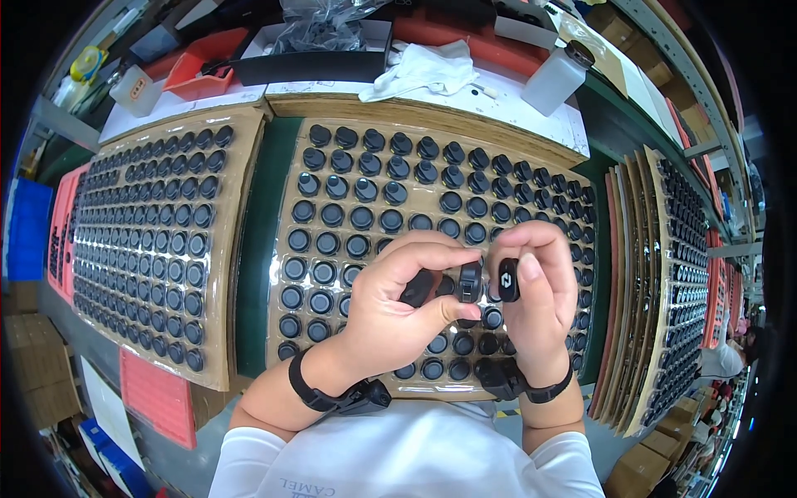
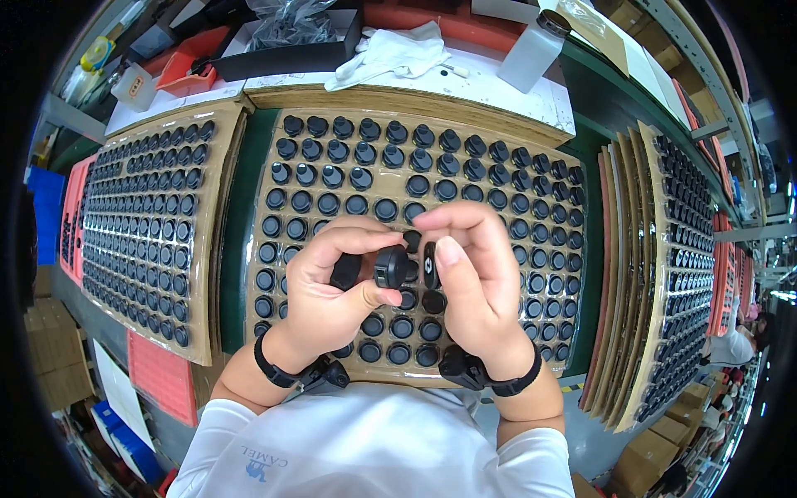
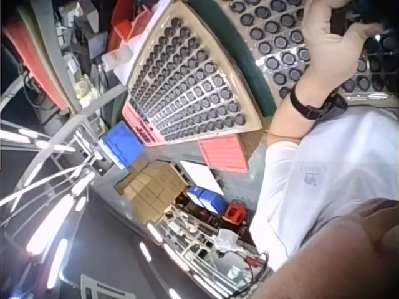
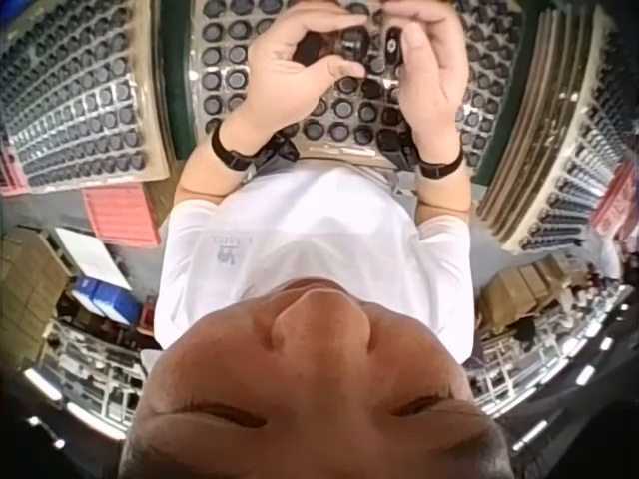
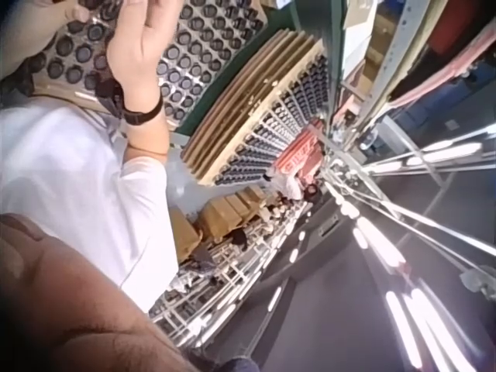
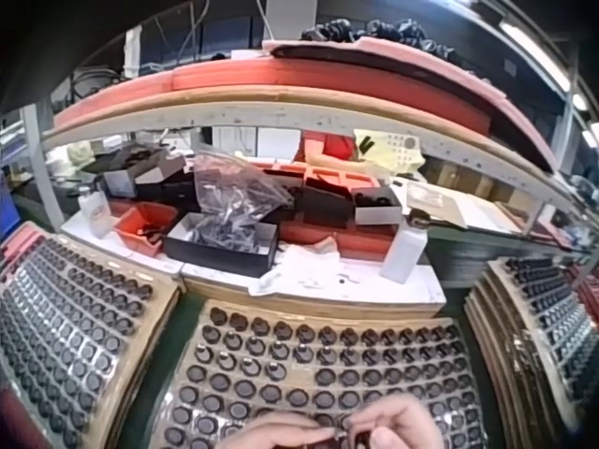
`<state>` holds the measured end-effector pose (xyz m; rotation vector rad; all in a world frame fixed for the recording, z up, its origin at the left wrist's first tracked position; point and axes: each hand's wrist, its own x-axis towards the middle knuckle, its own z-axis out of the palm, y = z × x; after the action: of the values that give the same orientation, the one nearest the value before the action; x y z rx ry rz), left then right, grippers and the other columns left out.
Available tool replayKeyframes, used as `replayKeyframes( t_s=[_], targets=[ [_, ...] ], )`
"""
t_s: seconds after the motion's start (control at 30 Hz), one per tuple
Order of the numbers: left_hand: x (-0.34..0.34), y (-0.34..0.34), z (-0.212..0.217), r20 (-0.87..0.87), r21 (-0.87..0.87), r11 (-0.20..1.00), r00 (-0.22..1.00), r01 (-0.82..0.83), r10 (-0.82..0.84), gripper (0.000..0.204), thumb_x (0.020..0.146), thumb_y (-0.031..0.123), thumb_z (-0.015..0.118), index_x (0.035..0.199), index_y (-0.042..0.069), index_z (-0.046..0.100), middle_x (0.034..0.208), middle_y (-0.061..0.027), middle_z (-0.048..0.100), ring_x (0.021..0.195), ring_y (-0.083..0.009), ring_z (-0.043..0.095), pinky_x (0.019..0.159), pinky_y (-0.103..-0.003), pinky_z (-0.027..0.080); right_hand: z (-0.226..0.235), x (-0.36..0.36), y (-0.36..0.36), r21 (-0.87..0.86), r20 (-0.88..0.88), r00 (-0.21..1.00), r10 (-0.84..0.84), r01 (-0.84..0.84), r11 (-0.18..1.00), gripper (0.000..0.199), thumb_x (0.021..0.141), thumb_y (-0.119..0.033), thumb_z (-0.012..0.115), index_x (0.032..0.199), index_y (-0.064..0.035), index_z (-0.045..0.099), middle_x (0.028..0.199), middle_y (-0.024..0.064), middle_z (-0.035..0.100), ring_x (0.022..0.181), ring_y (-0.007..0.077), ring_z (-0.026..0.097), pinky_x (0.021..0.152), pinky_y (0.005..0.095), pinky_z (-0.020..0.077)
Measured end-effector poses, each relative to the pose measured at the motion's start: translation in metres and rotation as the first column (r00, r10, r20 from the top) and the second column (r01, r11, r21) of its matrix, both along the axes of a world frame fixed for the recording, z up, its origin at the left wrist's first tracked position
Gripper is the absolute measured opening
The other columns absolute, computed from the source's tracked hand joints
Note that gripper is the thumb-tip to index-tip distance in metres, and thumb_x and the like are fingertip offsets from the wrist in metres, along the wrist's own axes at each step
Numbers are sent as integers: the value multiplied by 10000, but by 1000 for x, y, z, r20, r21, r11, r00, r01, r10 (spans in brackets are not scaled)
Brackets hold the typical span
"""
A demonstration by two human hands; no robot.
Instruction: The person picks up a black component from a tray, attaches a small circular piece to it, and then connects a flexible black tube. They repeat this process for several units, placing each completed assembly back onto the tray.
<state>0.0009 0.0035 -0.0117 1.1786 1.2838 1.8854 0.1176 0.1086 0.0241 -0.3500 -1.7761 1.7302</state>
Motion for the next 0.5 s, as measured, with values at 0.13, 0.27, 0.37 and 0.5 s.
replayKeyframes(
  t_s=[0.13, 0.27, 0.37, 0.5],
  targets=[
    [1, 0, -1, 36, -12, 1000, 999, -5, 6, 442, 676, 97, 788, 1059, 14, 585, 1057, -82, 555, 934, -139, 552, 742, -232, 477, -1, -1, -1, 51, -54, 999, 6, -3, 999, 226, 889, -61, 497, 1097, 16, 455, 869, 26, 503, 746, 70, 462, 710, 211, 390],
    [3, 2, 0, 63, 11, 1000, 998, -10, 9, 426, 674, 60, 778, 1055, 17, 593, 1039, -77, 562, 909, -135, 551, 730, -231, 464, -1, -1, -2, 48, 35, 998, -49, 48, 998, 234, 880, -62, 512, 1097, 11, 458, 883, 28, 512, 741, 70, 465, 706, 213, 397],
    [4, 3, 2, 97, 21, 999, 995, -36, 34, 411, 666, -9, 761, 1047, 21, 610, 1003, -65, 576, 859, -124, 547, 698, -227, 442, -5, 2, 3, 312, 34, 999, 0, -11, 950, 218, 893, -53, 487, 1099, 12, 458, 913, 36, 526, 762, 71, 482, 721, 218, 410],
    [5, 3, 2, 125, 35, 999, 992, -30, 26, 409, 666, -16, 758, 1046, 19, 609, 1001, -64, 577, 862, -123, 547, 698, -225, 441, -1, 1, 2, -128, 2, 1000, 21, -21, 992, 243, 882, -81, 525, 1098, 9, 463, 906, 32, 523, 748, 64, 473, 700, 210, 405]
  ],
)
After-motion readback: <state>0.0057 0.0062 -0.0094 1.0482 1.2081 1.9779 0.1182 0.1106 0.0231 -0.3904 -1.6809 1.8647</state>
